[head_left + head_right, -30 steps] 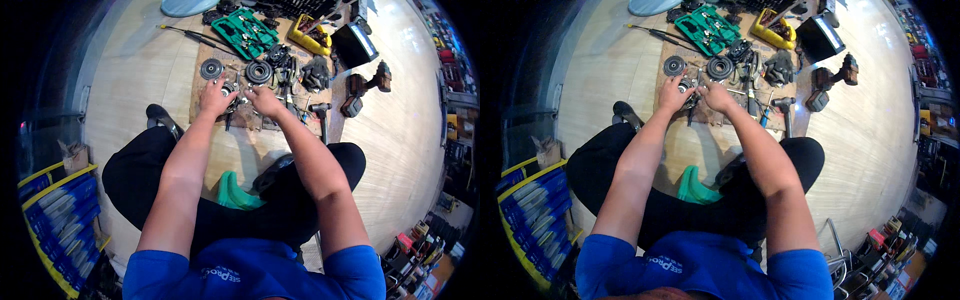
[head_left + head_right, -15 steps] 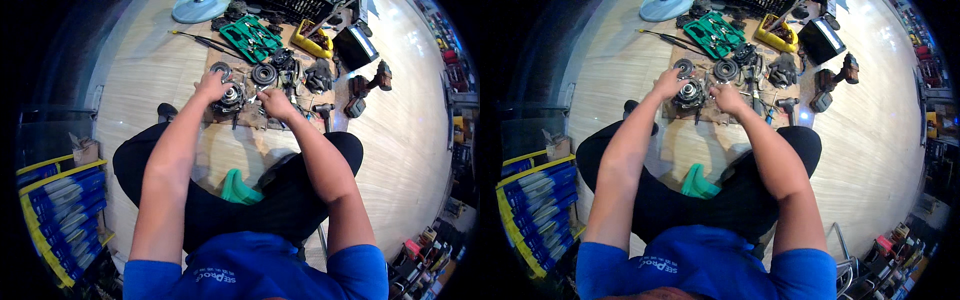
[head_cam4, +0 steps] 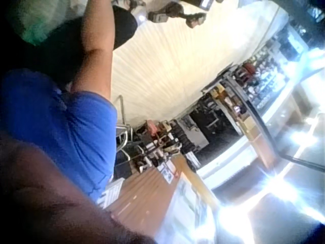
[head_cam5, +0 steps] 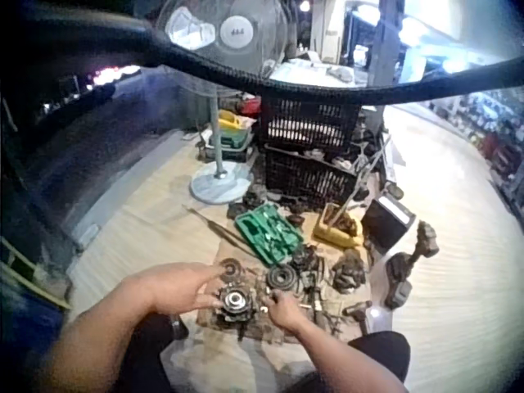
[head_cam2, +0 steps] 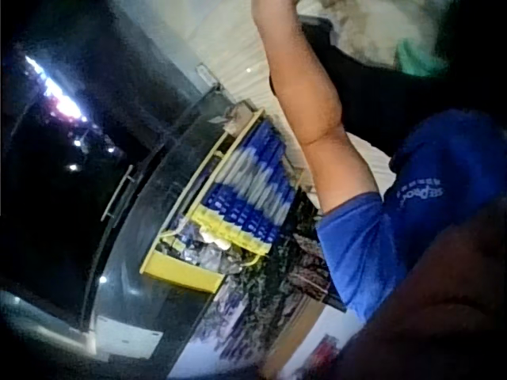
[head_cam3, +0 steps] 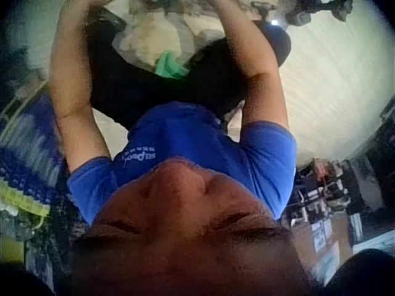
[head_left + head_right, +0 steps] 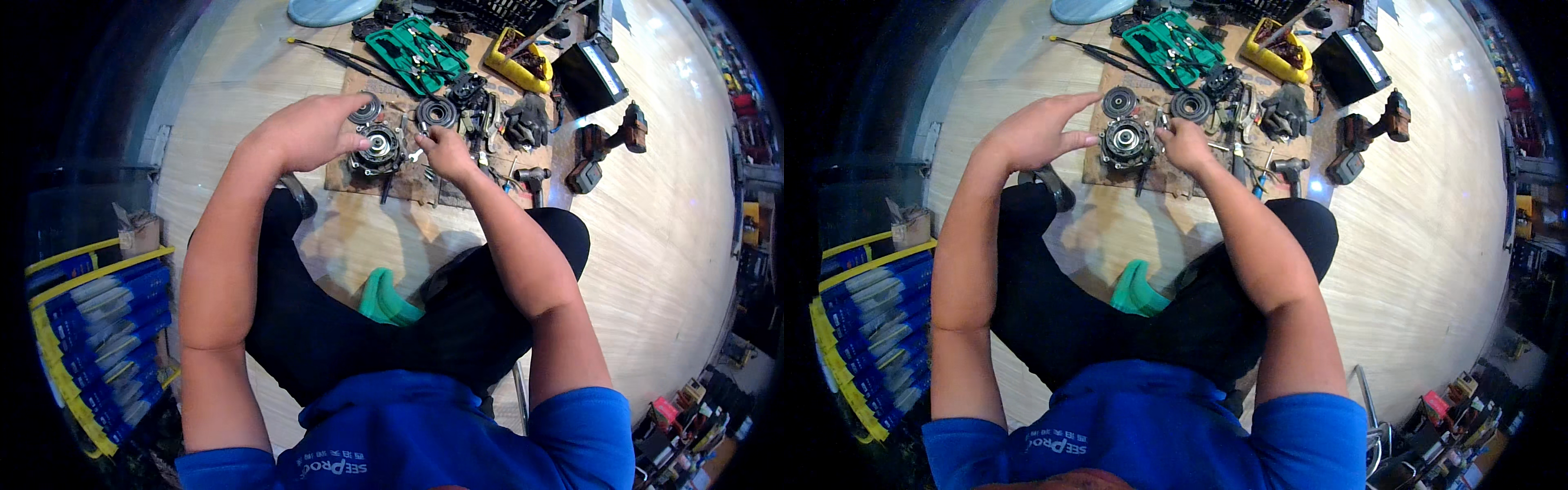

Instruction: The person is assembling a circular mechanical component on a wooden board. They use a screwdriver and a wrench to install internal components and tighten hardware while handling gears and bearings.

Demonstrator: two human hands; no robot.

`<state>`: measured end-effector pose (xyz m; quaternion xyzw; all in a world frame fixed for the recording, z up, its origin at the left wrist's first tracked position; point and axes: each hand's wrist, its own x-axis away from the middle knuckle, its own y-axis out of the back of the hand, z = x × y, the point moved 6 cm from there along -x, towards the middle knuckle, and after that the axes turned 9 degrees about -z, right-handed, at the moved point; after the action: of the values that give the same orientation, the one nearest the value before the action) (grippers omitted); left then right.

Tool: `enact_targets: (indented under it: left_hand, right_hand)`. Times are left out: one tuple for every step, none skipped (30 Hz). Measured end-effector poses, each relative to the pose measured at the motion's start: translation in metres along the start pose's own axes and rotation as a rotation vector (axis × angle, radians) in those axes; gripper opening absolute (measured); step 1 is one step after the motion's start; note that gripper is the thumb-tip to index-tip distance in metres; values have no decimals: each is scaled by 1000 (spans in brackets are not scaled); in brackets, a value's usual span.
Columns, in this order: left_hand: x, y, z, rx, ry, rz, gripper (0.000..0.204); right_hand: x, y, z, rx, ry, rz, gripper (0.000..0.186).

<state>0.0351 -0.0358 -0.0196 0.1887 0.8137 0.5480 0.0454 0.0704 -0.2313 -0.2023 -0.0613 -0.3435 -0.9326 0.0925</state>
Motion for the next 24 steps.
enact_targets:
  left_hand:
    - [0,3,-1,20,-51,-53,62]
    - [0,4,1,2,-45,-61,62]
    - [-1,3,2,-17,-39,-69,62]
    - [-2,4,4,-37,-30,-75,63]
    - [-3,4,5,-44,-11,-34,63]
    - [-4,4,5,-51,7,7,63]
    - [-4,3,5,-63,27,48,63]
    - [-4,1,2,-47,14,63,63]
    - [-5,-1,-1,-30,1,77,63]
    - [-5,-3,-3,-13,-16,89,63]
    - [-3,-4,-1,-21,-42,63,61]
    - [-1,-8,2,-29,-69,38,59]
    - [-1,-9,4,-33,-97,10,58]
    - [-1,-7,2,-34,-111,-19,58]
    - [-1,-6,0,-34,-125,-48,58]
    - [1,-4,1,-39,-127,-75,59]
    - [1,-4,3,-37,-113,-66,59]
    - [1,-3,5,-36,-99,-57,59]
    - [0,-2,4,-33,-88,-47,60]
    - [-1,-1,4,-18,-51,-7,61]
    - [-2,1,2,-3,-14,33,62]
    - [-4,2,0,11,19,73,62]
    - [-5,2,-2,14,7,71,63]
    - [-7,2,-4,18,-6,68,63]
  right_hand:
    - [1,-1,-1,-7,11,-16,35]
    - [2,-2,-3,-15,22,-33,35]
    - [2,-3,-4,-23,32,-50,35]
    - [2,-5,-4,-20,38,-50,34]
    - [1,-8,-4,-18,43,-51,34]
    - [2,-11,-5,-15,47,-52,34]
    - [2,-16,-6,-69,29,-40,33]
    - [4,-22,-8,-123,10,-28,33]
    - [5,-27,-10,-177,-10,-16,33]
    - [6,-32,-10,-213,-13,19,32]
    - [7,-35,-10,-161,-1,15,32]
    - [9,-40,-10,-109,11,11,31]
    - [10,-42,-11,-52,21,5,30]
    - [7,-46,-14,-108,113,-21,28]
    - [4,-48,-26,-149,85,-12,27]
    - [3,-51,-26,-196,60,7,27]
    - [2,-53,-26,-242,36,26,26]
    - [2,-55,-26,-241,27,35,26]
    - [3,-55,-28,-239,16,43,25]
    - [4,-55,-28,-236,6,50,25]
    - [3,-56,-30,-255,4,47,25]
    - [2,-58,-31,-273,1,40,25]
    - [0,-58,-34,-292,-1,32,25]
    - [0,-57,-38,-271,-17,45,26]
